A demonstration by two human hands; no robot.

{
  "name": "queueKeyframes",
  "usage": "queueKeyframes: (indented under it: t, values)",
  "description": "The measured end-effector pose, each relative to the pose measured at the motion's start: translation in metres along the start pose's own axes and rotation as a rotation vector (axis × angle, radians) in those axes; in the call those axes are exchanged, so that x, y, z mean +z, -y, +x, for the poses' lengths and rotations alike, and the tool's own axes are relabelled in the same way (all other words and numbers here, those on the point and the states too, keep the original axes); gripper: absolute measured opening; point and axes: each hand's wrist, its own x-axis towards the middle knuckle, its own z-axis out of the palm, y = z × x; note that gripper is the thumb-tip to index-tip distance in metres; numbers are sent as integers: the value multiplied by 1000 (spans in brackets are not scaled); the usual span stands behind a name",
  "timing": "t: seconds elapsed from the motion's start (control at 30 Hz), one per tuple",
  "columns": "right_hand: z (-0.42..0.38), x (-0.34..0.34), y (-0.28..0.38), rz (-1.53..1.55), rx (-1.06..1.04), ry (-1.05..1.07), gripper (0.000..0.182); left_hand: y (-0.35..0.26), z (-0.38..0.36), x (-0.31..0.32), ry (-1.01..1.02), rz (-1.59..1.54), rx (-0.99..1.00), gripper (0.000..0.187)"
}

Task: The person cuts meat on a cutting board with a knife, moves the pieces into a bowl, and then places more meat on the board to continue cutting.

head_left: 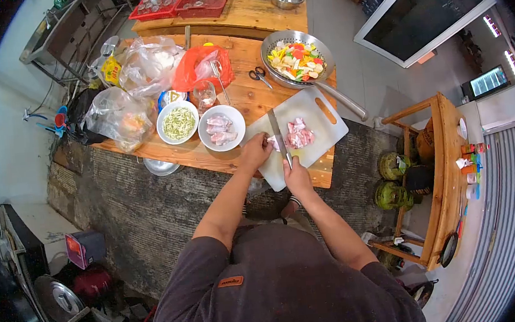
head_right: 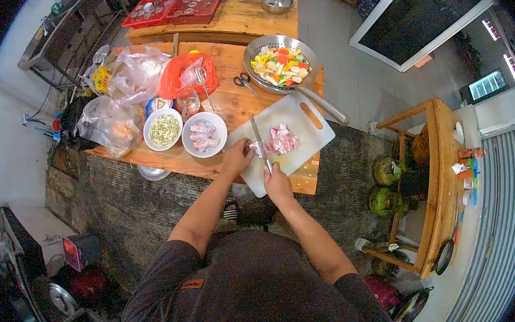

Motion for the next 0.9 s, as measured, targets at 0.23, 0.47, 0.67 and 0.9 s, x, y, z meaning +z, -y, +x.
queueKeyframes:
  t: [0.23, 0.47, 0.67, 0.9]
  values:
    - [0, 2, -3, 10, 5, 5, 40, -2, 0, 4, -53, 15, 44, 31]
    - [1, 15, -18, 55, -28, -61, 37, -21, -22, -5, 87, 30, 43, 36]
    - [5, 10, -14, 48, -31, -67, 37, 4, -16, -2, 119, 95, 144, 31]
    - [6, 0, -6, 45, -27, -32, 39, -4, -15, -2, -73, 6, 84, 32]
